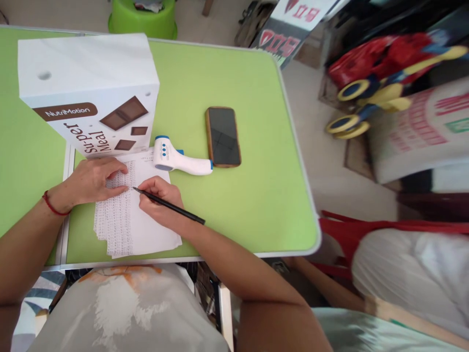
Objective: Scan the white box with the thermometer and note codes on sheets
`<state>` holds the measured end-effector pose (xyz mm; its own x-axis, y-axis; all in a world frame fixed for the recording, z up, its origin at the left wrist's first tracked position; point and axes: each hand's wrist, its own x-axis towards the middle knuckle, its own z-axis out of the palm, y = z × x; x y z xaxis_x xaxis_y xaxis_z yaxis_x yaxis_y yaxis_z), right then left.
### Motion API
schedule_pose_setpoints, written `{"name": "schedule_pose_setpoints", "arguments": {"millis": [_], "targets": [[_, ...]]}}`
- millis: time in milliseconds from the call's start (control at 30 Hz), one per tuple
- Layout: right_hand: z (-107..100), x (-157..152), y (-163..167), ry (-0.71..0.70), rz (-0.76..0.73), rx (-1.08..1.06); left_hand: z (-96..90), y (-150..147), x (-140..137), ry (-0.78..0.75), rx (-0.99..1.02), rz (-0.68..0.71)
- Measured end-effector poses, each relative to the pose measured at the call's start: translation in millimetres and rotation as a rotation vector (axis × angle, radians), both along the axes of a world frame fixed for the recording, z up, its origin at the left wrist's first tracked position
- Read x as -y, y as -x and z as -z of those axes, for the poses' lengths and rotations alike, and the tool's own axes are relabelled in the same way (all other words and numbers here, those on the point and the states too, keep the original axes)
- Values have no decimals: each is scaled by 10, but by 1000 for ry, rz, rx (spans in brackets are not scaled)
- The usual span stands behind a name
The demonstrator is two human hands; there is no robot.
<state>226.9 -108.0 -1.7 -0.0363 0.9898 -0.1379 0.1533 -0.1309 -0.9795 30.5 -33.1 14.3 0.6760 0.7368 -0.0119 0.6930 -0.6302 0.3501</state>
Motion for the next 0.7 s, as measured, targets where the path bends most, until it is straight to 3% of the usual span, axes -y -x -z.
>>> {"name": "schedule_pose_setpoints", "arguments": {"millis": [300, 700], "targets": [[52, 31, 22, -260, -30, 268, -10, -3, 6, 10, -9, -8], [93, 35, 22, -352, -33, 366, -24, -8, 8, -40, -32, 26]]}}
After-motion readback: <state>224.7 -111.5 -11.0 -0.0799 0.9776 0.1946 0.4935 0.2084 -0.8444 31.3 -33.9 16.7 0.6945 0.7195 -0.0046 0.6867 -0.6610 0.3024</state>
